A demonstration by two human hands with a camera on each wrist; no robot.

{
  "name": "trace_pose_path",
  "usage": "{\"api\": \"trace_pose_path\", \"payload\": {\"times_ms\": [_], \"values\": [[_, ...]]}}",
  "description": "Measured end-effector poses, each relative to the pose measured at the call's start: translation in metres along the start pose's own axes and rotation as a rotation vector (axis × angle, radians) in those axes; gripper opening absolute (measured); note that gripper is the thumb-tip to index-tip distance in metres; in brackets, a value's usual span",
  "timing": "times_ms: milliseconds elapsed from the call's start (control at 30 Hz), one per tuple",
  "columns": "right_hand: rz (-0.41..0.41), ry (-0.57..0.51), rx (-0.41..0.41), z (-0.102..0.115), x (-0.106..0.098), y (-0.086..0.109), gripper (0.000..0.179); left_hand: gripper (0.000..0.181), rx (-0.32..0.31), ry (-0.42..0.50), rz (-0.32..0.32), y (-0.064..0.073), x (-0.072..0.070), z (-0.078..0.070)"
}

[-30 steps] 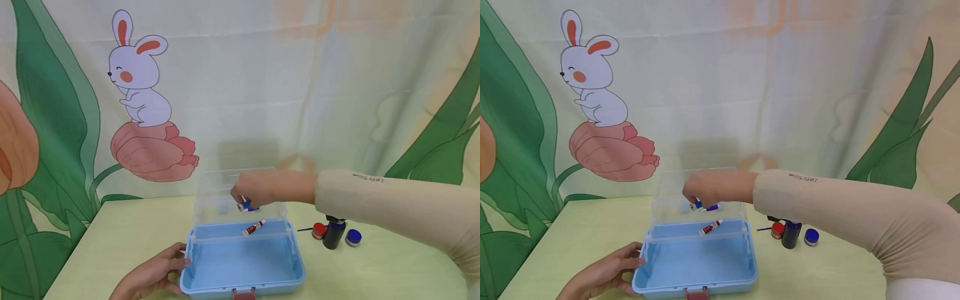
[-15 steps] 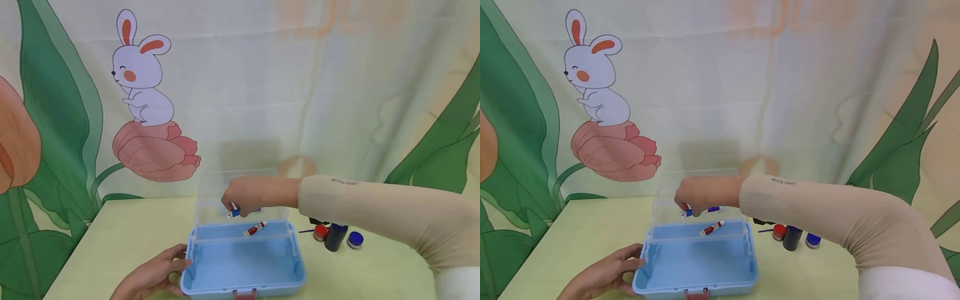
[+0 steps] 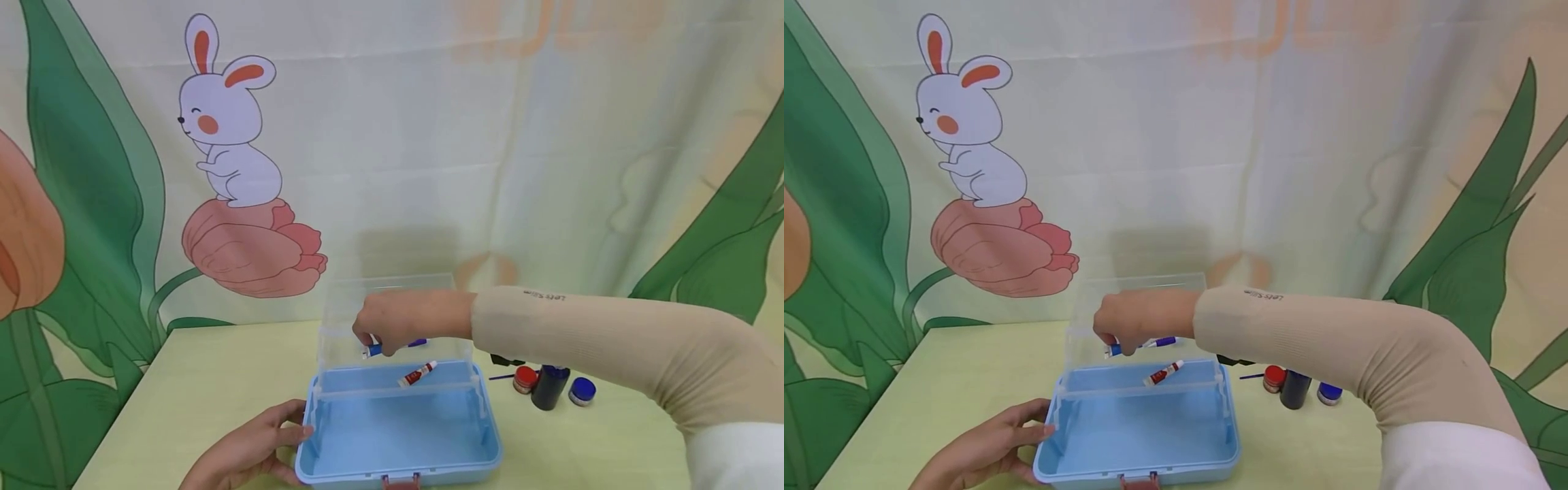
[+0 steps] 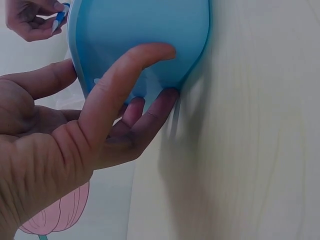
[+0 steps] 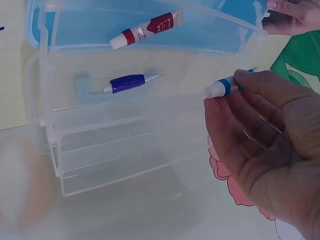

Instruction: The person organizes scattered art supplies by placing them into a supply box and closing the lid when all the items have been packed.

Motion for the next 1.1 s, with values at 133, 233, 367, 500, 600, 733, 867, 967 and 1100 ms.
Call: {"api": "trace_pose_path", "payload": {"times_ms": [133, 233, 367, 500, 600, 733, 867, 967, 1100], "values": [[-0.006, -0.017, 0.01, -0.001, 0.001, -0.001, 0.022, 0.065, 0.006, -0.005, -0.001, 0.001, 0.0, 0.0], [-0.007, -0.037, 0.021, -0.003, 0.002, -0.001, 0.024, 0.066, -0.004, -0.008, -0.003, 0.0, 0.0, 0.001], [-0.009, -0.056, 0.027, -0.005, 0.002, -0.001, 0.025, 0.066, -0.019, -0.012, -0.004, 0.001, 0.0, 0.001], [-0.021, -0.055, 0.024, -0.005, 0.001, 0.0, 0.025, 0.066, -0.025, -0.016, -0.008, 0.002, 0.0, 0.001], [-0.033, -0.043, 0.021, -0.004, 0.0, 0.003, 0.025, 0.067, -0.025, -0.006, -0.004, 0.002, 0.001, 0.0], [-0.055, -0.052, 0.025, -0.005, -0.004, 0.009, 0.024, 0.068, -0.017, -0.001, 0.009, 0.003, 0.0, -0.002], [-0.087, -0.097, 0.051, -0.012, -0.01, 0.018, 0.02, 0.07, -0.017, -0.013, 0.0, 0.003, -0.001, -0.002], [-0.118, -0.116, 0.07, -0.023, -0.015, 0.027, 0.018, 0.07, -0.018, -0.017, -0.012, 0.003, -0.002, -0.002], [-0.144, -0.133, 0.117, -0.048, -0.014, 0.044, 0.017, 0.068, -0.022, -0.019, -0.021, 0.003, -0.002, 0.0]]}}
Point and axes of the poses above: each hand's wrist, its own y-axis away from the middle knuckle, its own x-axis out of the palm, z = x × y, the point moved 10 cm from there along -y, towards the middle knuckle, and after that the axes turned 7 degrees about x, right-handed, at the moved point
